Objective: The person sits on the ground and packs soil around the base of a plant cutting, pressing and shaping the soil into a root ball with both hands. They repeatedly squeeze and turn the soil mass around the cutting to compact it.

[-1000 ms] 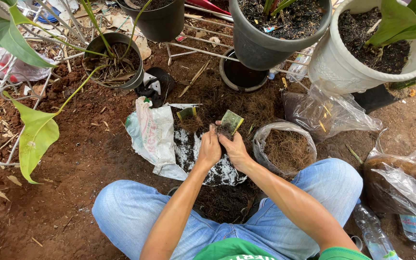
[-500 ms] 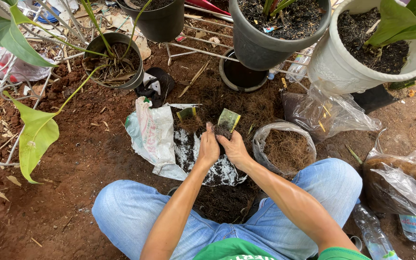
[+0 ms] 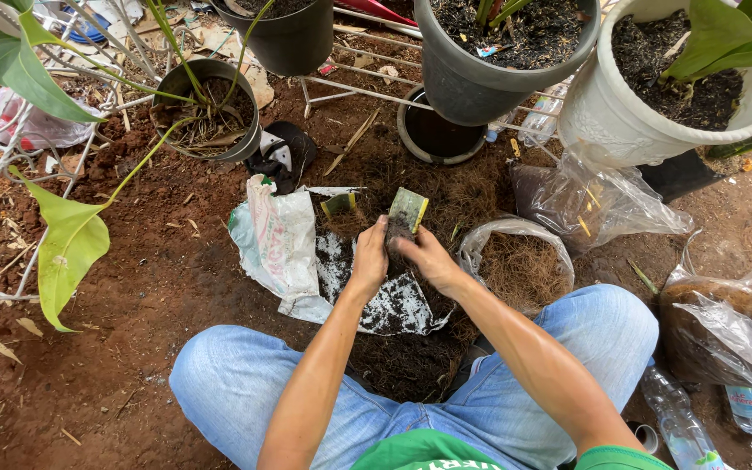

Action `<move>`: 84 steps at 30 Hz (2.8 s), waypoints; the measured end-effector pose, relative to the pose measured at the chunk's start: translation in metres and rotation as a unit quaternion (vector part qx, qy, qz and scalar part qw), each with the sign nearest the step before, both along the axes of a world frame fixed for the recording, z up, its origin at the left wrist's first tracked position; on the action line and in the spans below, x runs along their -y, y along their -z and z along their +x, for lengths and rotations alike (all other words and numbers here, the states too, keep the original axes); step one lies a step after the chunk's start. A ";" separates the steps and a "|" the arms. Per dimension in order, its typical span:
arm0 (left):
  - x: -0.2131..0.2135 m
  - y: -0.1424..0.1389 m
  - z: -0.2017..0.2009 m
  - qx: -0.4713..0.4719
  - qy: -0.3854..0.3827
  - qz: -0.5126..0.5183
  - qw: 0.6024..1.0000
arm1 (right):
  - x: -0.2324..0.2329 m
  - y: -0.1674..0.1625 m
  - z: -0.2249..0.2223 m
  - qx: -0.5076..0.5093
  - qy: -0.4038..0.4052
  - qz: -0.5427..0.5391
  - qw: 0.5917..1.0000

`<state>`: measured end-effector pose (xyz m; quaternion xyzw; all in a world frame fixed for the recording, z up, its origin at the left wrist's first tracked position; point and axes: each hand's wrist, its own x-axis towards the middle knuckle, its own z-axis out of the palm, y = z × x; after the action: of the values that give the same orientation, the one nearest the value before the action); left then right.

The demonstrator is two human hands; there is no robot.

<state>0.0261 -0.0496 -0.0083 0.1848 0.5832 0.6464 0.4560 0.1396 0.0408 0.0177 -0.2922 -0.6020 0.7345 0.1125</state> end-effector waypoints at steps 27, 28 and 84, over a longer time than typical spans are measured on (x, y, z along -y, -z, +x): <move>-0.036 -0.079 0.021 -0.212 -0.393 0.048 0.893 | 0.010 -0.041 -0.029 -0.204 0.181 -0.345 0.898; -0.037 -0.079 0.021 -0.226 -0.401 0.038 0.887 | 0.009 -0.036 -0.032 -0.203 0.186 -0.349 0.896; -0.042 -0.019 -0.013 0.304 -0.326 0.193 0.874 | -0.011 -0.067 -0.029 -0.147 0.115 -0.050 0.981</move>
<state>0.0127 -0.0075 0.0111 -0.1373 0.3064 0.8824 0.3295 0.1104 0.0522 0.0847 -0.2535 -0.5041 0.7807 0.2684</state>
